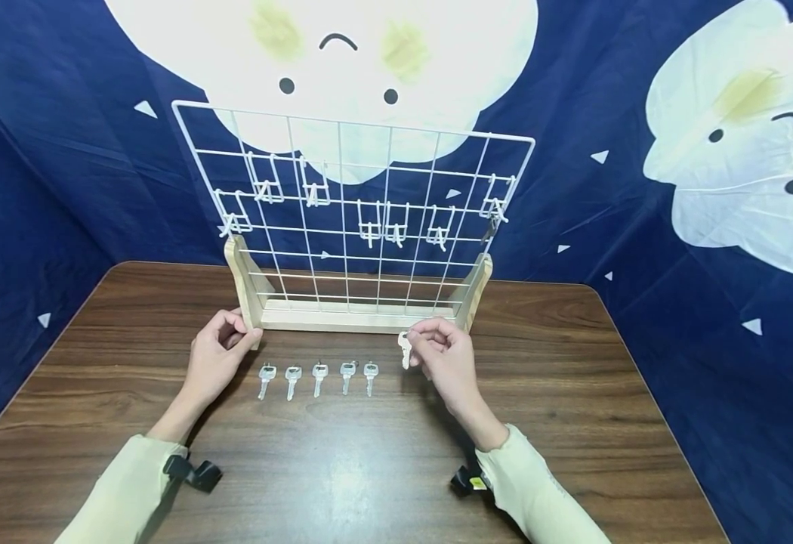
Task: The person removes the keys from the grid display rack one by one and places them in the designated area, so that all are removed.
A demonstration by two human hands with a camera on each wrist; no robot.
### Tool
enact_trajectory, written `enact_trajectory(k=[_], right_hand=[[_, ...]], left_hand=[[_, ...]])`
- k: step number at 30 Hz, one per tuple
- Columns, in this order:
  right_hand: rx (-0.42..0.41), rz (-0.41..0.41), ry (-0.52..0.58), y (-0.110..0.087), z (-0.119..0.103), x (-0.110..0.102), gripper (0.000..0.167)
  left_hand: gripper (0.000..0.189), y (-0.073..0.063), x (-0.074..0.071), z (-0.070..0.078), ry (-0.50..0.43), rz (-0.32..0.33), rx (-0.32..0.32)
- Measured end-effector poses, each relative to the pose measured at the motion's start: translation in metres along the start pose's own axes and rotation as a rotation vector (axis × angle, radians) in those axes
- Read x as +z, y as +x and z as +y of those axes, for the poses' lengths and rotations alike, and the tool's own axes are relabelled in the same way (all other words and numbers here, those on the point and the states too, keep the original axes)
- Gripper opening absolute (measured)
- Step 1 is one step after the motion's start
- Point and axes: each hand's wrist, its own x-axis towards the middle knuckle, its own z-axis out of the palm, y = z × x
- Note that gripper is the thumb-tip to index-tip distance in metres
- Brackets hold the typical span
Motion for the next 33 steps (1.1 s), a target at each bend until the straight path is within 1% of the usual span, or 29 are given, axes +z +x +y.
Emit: enact_trajectory(k=[1,4,7,13,17,22,26,30,33], right_hand=[[0.005,-0.005,-0.006,0.0,0.002,0.0,0.004],[0.03,-0.016,-0.026,0.002,0.01,0.0,0.011],[0.065,-0.018,-0.045,0.004,0.018,-0.001,0.014],[0.147,-0.042,-0.088,0.007,0.033,0.0,0.012],[0.178,-0.065,-0.103,0.009,0.041,0.0,0.011],[0.196,-0.081,-0.137,0.01,0.048,-0.002,0.008],[0.21,-0.118,-0.166,0.011,0.054,-0.003,0.008],[0.203,-0.137,-0.182,0.01,0.059,-0.003,0.005],[0.187,-0.136,-0.176,0.01,0.062,-0.003,0.008]], left_hand=[[0.023,0.0,0.0,0.0,-0.001,0.001,-0.001],[0.023,0.0,0.001,0.001,-0.002,0.0,-0.002],[0.023,0.0,0.001,0.001,-0.001,0.0,-0.002],[0.024,0.0,0.001,0.0,-0.001,-0.003,0.002],[0.024,0.0,0.001,0.002,-0.004,0.001,0.002],[0.023,0.0,0.0,0.002,-0.007,0.0,0.002],[0.023,0.0,0.0,0.001,-0.005,0.006,-0.001],[0.023,-0.001,0.0,0.0,0.002,0.008,-0.002],[0.023,-0.001,0.0,-0.001,0.004,0.004,-0.006]])
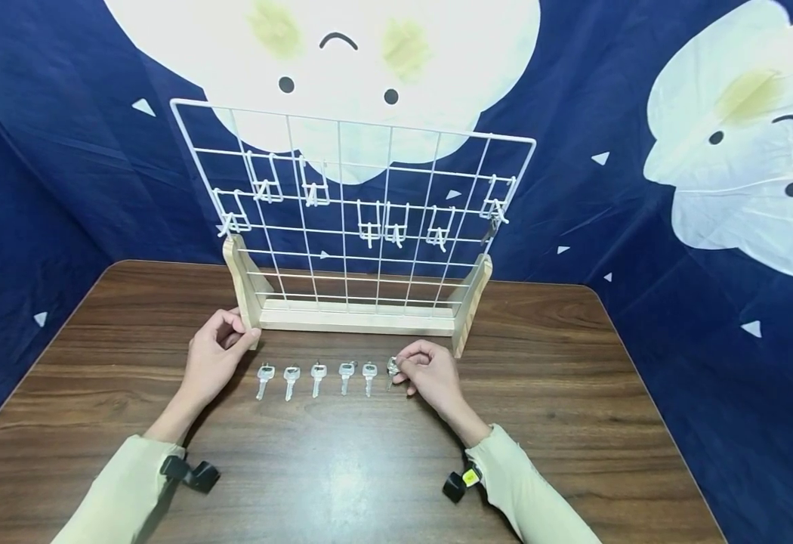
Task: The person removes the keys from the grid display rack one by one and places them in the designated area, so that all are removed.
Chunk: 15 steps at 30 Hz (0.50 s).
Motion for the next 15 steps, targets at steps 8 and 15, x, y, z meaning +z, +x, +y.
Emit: enact_trajectory(k=[8,15], right_hand=[[-0.039,0.018,-0.065,-0.0001,0.0039,0.0033,0.005],[-0.093,0.085,-0.157,0.0013,0.0055,0.0041,0.007]], left_hand=[[0.023,0.0003,-0.001,0.0006,0.001,-0.005,-0.002],[0.024,-0.0002,-0.0009,0.003,0.014,-0.006,0.005]])
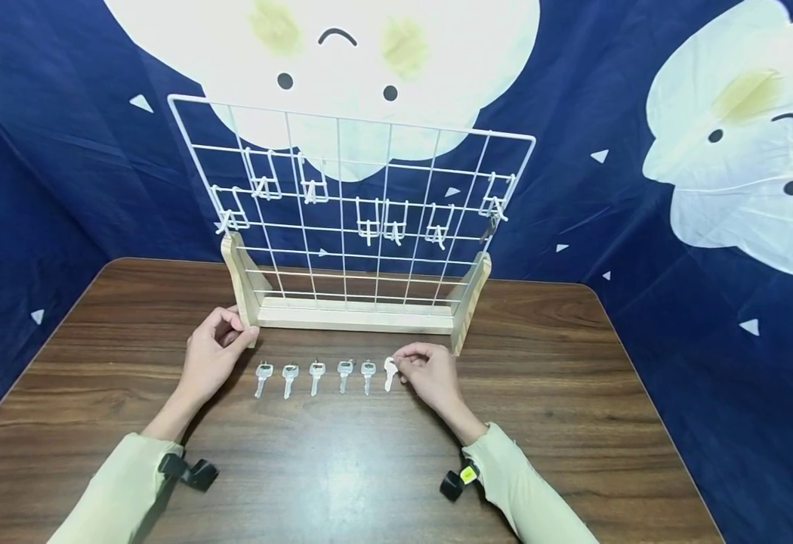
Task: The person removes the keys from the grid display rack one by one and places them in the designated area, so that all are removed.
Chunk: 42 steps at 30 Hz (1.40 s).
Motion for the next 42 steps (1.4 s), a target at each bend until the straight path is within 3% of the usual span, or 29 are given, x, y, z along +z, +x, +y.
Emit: enact_trajectory(k=[9,21,42], right_hand=[[-0.104,0.035,-0.223,0.0008,0.0012,-0.0011,0.006],[-0.224,0.075,-0.349,0.0023,0.004,0.0004,0.014],[-0.156,0.075,-0.267,0.0027,0.002,-0.0015,0.008]], left_hand=[[0.024,-0.0005,0.0005,0.0009,-0.005,0.001,-0.002],[0.024,0.0011,0.0009,-0.0025,-0.013,0.002,0.007],[0.025,0.0003,0.0012,-0.0021,-0.029,-0.001,-0.009]])
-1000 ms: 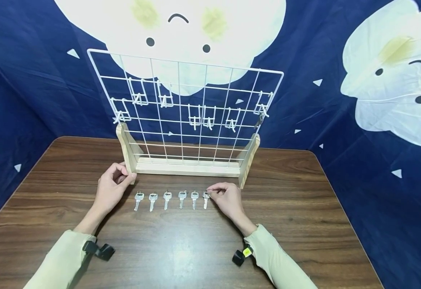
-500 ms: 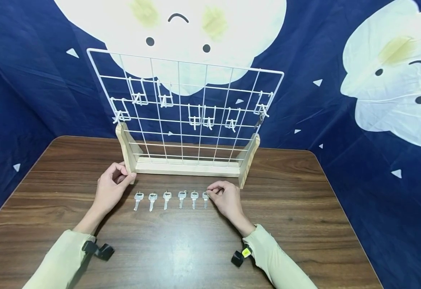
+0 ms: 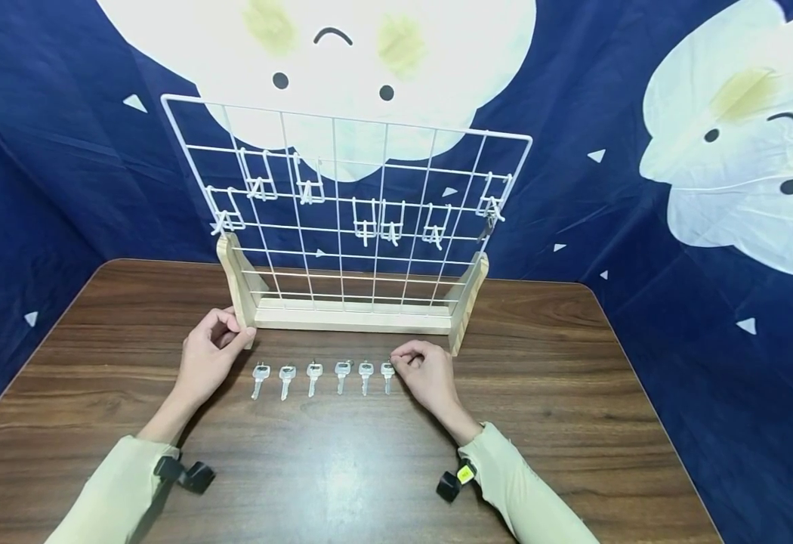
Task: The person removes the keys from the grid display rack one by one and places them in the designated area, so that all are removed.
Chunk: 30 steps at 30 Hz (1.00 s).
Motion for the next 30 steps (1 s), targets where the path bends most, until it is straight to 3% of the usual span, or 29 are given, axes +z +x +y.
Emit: enact_trajectory(k=[8,17,30], right_hand=[[0.004,0.01,0.039,-0.0008,0.0009,0.0011,0.004],[0.011,0.032,0.22,-0.0012,0.0035,0.0024,0.005],[-0.164,0.199,0.357,0.0021,-0.0052,-0.005,0.005]], left_hand=[[0.024,-0.0009,-0.0005,0.0004,0.008,0.0,-0.006],[0.025,-0.0019,-0.0011,0.0016,0.025,0.004,0.001],[0.024,0.0001,-0.0001,0.0023,0.027,0.012,0.009]])
